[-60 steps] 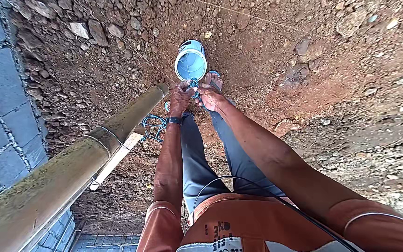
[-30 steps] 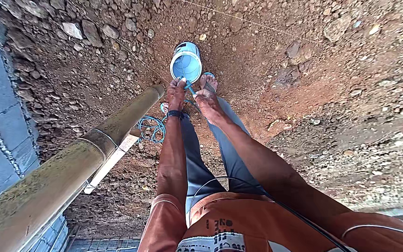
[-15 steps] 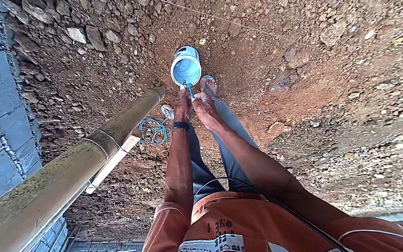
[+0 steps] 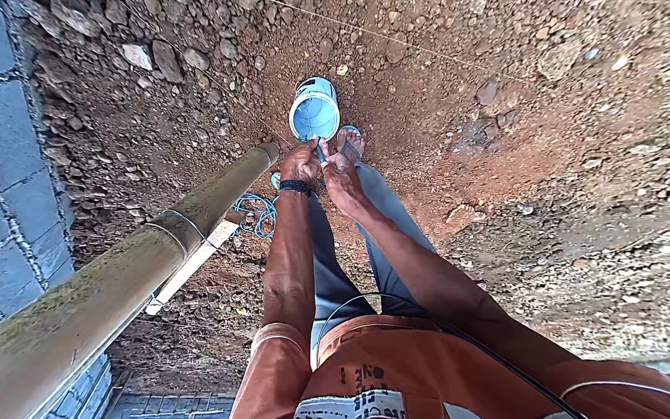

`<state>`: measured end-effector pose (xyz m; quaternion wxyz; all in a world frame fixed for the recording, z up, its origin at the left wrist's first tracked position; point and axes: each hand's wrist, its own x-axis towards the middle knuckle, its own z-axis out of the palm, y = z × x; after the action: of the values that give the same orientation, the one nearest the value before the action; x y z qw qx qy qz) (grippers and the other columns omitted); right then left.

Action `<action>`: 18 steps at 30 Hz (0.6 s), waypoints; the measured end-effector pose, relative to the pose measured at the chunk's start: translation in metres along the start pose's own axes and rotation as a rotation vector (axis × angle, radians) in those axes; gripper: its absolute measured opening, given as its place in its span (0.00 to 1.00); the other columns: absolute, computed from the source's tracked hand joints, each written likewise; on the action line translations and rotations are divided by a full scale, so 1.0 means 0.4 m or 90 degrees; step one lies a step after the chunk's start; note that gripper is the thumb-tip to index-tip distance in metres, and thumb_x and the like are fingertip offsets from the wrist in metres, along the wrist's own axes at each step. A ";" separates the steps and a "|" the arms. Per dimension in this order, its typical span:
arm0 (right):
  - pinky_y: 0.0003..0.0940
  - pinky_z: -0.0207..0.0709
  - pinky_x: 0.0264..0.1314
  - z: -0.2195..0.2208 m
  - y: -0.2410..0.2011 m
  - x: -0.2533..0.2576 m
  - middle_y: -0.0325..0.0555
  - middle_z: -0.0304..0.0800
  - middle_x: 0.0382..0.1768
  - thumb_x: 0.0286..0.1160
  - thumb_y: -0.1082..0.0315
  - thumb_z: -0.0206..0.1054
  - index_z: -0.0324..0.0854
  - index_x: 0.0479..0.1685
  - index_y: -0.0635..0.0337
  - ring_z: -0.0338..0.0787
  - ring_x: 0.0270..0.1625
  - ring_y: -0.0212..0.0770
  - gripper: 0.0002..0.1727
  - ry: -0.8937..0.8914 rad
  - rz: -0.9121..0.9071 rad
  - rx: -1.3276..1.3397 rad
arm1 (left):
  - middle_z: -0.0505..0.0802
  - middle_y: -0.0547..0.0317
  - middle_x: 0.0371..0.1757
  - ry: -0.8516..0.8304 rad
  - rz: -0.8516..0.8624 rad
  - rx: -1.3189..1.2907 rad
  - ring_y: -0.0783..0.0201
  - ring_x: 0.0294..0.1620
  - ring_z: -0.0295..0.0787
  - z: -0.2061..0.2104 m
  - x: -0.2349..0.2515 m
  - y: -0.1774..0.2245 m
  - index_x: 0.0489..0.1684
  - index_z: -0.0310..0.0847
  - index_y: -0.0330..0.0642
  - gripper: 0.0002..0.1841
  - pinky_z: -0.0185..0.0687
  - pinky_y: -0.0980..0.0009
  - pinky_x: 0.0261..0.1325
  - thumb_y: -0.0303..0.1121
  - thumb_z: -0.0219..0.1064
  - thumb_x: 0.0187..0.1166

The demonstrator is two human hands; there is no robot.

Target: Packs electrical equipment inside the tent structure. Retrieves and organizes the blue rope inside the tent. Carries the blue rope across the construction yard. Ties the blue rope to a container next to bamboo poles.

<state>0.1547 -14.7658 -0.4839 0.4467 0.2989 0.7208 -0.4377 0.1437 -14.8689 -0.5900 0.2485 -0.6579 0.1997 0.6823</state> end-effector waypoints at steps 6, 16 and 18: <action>0.51 0.81 0.54 0.011 -0.025 -0.032 0.55 0.86 0.46 0.89 0.63 0.53 0.79 0.58 0.64 0.88 0.49 0.49 0.15 0.016 0.022 0.031 | 0.85 0.53 0.39 -0.022 -0.033 -0.016 0.64 0.32 0.84 0.003 0.017 0.012 0.53 0.72 0.41 0.04 0.85 0.70 0.36 0.29 0.54 0.89; 0.45 0.80 0.38 -0.013 -0.036 -0.088 0.52 0.84 0.38 0.93 0.57 0.51 0.78 0.66 0.58 0.83 0.34 0.45 0.19 0.005 0.010 0.068 | 0.88 0.53 0.43 -0.027 0.035 0.008 0.64 0.39 0.87 0.007 0.006 -0.013 0.60 0.75 0.39 0.13 0.88 0.68 0.44 0.39 0.59 0.90; 0.38 0.79 0.23 -0.032 -0.046 -0.160 0.46 0.78 0.28 0.94 0.47 0.50 0.74 0.71 0.50 0.78 0.20 0.41 0.22 -0.066 0.028 0.196 | 0.91 0.49 0.45 -0.051 0.058 0.058 0.59 0.43 0.91 -0.018 -0.040 -0.033 0.62 0.76 0.36 0.28 0.89 0.62 0.50 0.56 0.51 0.91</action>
<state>0.1615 -14.7649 -0.4164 0.4420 0.3567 0.6143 -0.5477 0.1576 -14.8639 -0.5739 0.2546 -0.6081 0.2504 0.7090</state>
